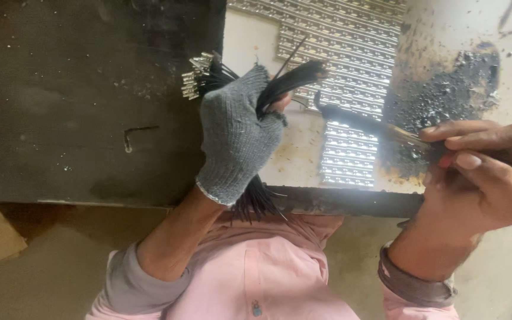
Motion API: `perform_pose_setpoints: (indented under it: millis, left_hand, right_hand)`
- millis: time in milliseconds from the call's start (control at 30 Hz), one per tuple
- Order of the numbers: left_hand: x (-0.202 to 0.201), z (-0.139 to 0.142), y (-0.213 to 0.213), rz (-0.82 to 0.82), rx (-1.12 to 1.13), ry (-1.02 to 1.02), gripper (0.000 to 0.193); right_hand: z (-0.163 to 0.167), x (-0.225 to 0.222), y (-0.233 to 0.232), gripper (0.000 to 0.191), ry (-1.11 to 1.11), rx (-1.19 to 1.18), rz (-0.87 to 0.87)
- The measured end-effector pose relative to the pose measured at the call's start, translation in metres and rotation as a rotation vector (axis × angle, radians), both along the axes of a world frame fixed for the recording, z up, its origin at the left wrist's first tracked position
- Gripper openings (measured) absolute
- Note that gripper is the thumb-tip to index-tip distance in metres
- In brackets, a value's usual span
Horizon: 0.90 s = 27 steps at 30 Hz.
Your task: The person holds a bundle of black wires with metal connectors in their left hand and uses a soldering iron in their right hand to apply solder to the wire ends. The person repeatedly dips the wire ends into a solder pool on the work surface.
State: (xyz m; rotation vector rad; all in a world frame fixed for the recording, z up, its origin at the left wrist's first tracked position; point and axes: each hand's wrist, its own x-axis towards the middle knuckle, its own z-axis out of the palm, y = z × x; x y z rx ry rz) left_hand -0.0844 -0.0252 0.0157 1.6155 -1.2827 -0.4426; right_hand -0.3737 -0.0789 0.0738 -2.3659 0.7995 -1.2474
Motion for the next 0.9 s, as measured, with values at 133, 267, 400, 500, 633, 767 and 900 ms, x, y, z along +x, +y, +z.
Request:
perform_pose_setpoints:
  millis: [133,267,400,500,633,767,900]
  left_hand:
    - [0.001,0.004,0.004,-0.018,-0.011,0.014,0.016]
    - [0.002,0.004,0.003,-0.018,-0.010,-0.033,0.015]
    - [0.003,0.002,0.002,-0.050,-0.004,0.005,0.013]
    - [0.004,0.000,0.003,-0.059,-0.016,0.014,0.013]
    - [0.004,-0.001,0.003,-0.062,0.014,0.011,0.015]
    - [0.003,0.002,0.000,-0.044,0.021,0.045,0.014]
    - [0.004,0.014,0.004,-0.052,0.012,0.019,0.012]
  right_hand:
    - [-0.008,0.001,0.000,0.034,-0.003,0.011,0.004]
    - [-0.006,0.003,-0.004,0.030,0.040,0.002,0.037]
    - [0.006,0.013,-0.011,0.025,0.090,-0.021,0.080]
    - [0.018,0.023,-0.017,0.023,0.170,-0.065,0.137]
    - [0.029,0.031,-0.022,0.019,0.138,-0.016,0.195]
    - [0.021,0.023,-0.028,0.016,0.033,0.076,0.148]
    - [-0.003,-0.015,-0.019,0.012,-0.435,0.324,0.008]
